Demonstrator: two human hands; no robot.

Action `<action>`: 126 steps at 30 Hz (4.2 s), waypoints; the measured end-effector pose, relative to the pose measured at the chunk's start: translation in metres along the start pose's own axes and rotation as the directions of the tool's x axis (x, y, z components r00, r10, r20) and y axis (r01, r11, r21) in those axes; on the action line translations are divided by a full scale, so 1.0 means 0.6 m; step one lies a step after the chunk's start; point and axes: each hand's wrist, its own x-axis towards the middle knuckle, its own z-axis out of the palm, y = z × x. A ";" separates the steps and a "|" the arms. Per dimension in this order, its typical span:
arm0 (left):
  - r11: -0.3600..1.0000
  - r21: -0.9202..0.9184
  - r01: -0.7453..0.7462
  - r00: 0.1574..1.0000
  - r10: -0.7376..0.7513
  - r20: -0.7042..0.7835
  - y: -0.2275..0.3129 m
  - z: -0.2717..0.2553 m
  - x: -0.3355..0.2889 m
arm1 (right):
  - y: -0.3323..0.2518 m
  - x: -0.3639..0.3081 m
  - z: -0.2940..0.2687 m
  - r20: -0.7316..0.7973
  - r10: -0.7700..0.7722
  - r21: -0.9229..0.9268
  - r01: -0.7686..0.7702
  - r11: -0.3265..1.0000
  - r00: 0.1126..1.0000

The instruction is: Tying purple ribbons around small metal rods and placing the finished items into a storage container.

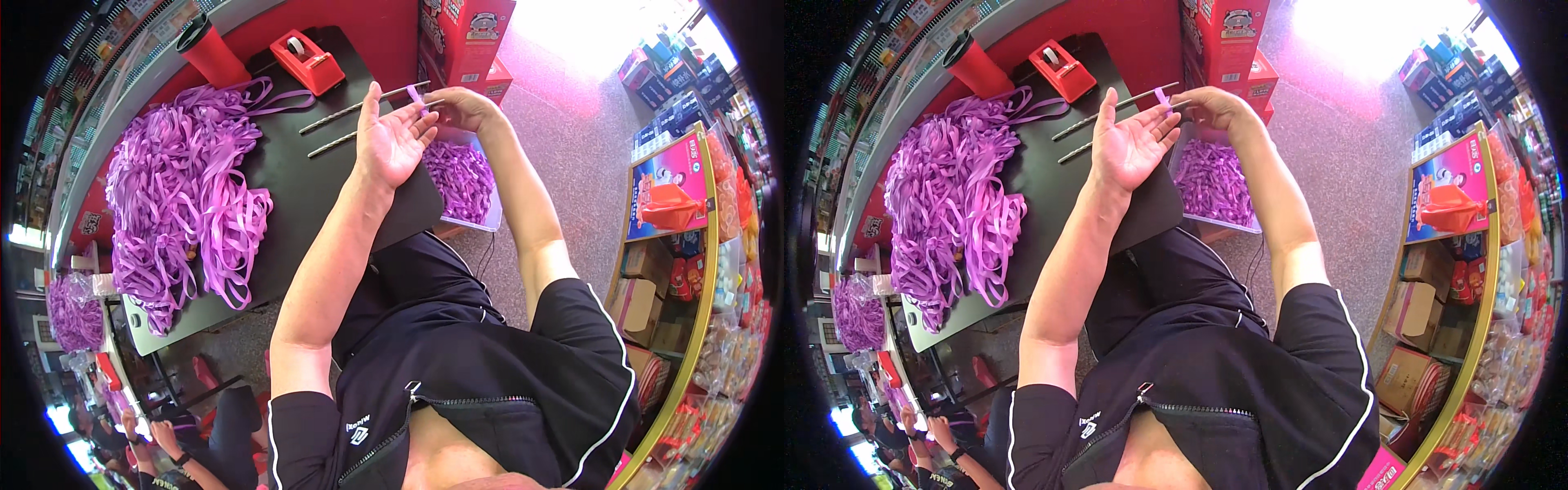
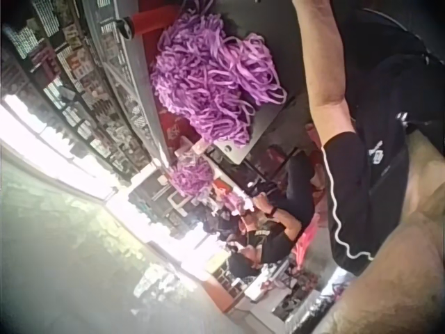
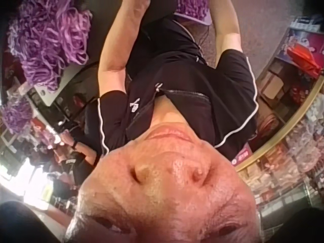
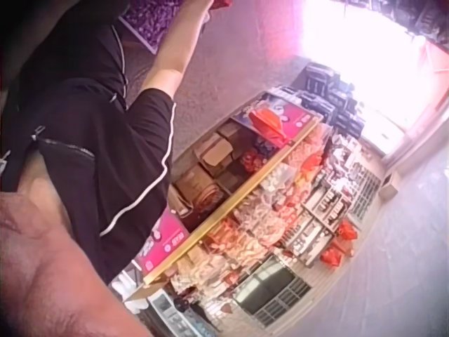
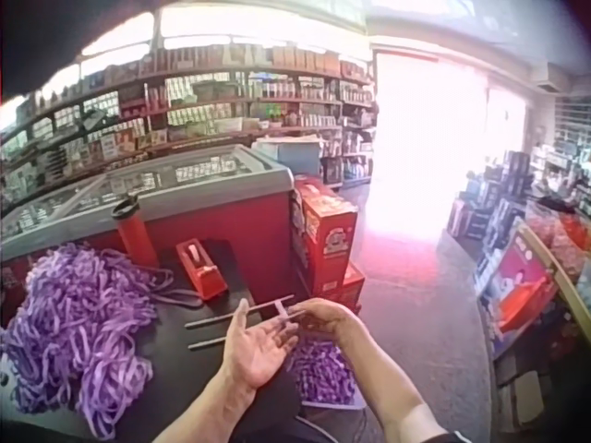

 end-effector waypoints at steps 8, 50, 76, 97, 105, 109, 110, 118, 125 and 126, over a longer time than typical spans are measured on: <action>0.999 -0.033 -0.007 1.000 0.007 0.013 0.001 0.000 -0.002 | 0.071 0.042 0.037 0.465 -0.203 0.520 -0.080 0.850 0.862; 0.982 -0.135 -0.132 0.991 0.127 -0.051 -0.012 -0.002 0.002 | -0.078 -0.095 0.142 -0.247 -0.645 -0.962 -0.106 0.250 0.723; 0.983 -0.125 -0.135 0.989 0.127 -0.069 -0.010 -0.002 0.001 | -0.079 -0.058 0.124 -0.240 -0.424 -0.952 -0.125 0.281 0.873; 0.634 0.766 -0.109 0.962 0.263 -0.081 0.012 0.046 -0.042 | -0.032 -0.021 0.034 -0.011 0.051 0.010 -0.051 0.999 0.999; -0.794 0.572 0.206 0.891 0.394 0.227 0.046 -0.020 -0.036 | -0.033 0.025 0.038 0.062 -0.041 0.102 0.034 0.994 0.997; -0.769 0.626 0.125 0.898 0.356 0.258 0.049 -0.045 -0.036 | -0.034 0.032 0.051 0.026 -0.063 0.045 0.062 0.997 0.998; -0.777 0.615 0.134 0.898 0.357 0.257 0.048 -0.044 -0.037 | -0.039 0.031 0.053 0.030 -0.033 0.070 0.031 0.997 0.999; -0.797 0.586 0.148 0.902 0.352 0.251 0.039 -0.033 -0.028 | -0.020 -0.019 -0.131 -0.253 -0.111 0.270 0.180 0.946 0.961; -0.796 0.589 0.140 0.892 0.359 0.274 0.042 -0.044 -0.032 | 0.192 0.018 -0.120 -0.413 -0.139 -0.465 -0.078 0.882 0.900; -0.802 0.584 0.127 0.897 0.345 0.278 0.037 -0.039 -0.026 | 0.270 0.033 -0.137 -0.517 -0.303 -0.695 -0.185 0.695 0.800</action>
